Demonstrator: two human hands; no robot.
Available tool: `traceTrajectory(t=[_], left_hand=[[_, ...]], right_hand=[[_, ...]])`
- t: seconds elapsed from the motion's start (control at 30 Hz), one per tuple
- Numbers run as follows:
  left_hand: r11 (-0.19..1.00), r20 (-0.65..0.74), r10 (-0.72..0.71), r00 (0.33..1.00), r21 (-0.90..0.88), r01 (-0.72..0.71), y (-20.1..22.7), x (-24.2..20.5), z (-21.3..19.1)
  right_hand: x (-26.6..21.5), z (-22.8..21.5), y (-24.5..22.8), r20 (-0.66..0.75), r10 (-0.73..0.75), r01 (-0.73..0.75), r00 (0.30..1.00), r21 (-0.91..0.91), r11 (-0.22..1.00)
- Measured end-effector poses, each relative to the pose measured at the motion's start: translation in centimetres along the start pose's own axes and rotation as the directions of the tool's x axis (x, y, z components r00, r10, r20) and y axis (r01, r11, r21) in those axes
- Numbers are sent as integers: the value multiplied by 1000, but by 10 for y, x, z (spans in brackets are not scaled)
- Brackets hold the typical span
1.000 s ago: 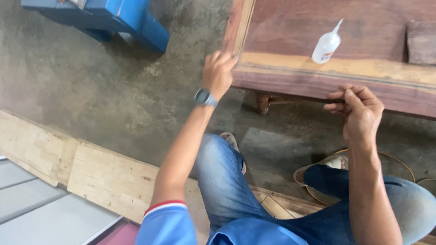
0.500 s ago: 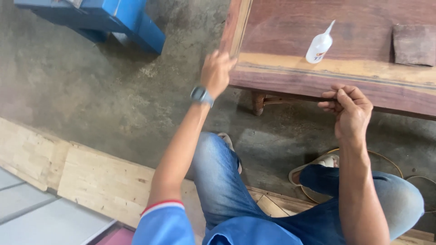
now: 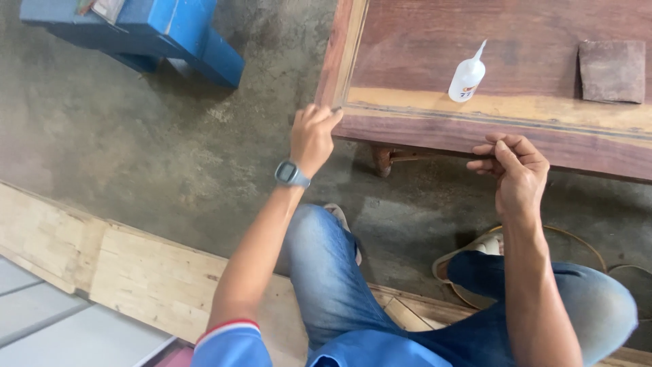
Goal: Applying glue to wooden joints and sanding the surface of a wooden furniture piece.
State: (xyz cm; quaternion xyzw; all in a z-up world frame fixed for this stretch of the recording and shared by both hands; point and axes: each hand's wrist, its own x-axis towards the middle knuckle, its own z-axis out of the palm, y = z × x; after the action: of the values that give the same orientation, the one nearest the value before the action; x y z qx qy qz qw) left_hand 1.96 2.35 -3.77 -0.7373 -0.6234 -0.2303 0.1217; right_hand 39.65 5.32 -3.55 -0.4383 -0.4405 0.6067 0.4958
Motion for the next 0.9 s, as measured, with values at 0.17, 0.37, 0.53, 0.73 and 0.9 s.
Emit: traceTrajectory(t=[0.17, 0.37, 0.53, 0.73, 0.9], left_hand=[[998, 69, -4, 998, 67, 0, -18, 27, 11], [998, 115, 56, 992, -15, -55, -12, 16, -5], [997, 79, -18, 997, 78, 11, -17, 26, 7], [995, 65, 49, 997, 83, -54, -21, 18, 1], [997, 21, 68, 997, 29, -68, -11, -5, -22]], right_hand=[[-2, 3, 0, 3, -10, 11, 1000, -37, 999], [2, -1, 1, 10, -18, 18, 1000, 16, 1000], [0, 0, 6, -14, -12, 12, 1000, -10, 1000], [3, -4, 8, 7, 7, -7, 1000, 31, 999], [1, -2, 1, 18, -4, 4, 1000, 15, 1000]])
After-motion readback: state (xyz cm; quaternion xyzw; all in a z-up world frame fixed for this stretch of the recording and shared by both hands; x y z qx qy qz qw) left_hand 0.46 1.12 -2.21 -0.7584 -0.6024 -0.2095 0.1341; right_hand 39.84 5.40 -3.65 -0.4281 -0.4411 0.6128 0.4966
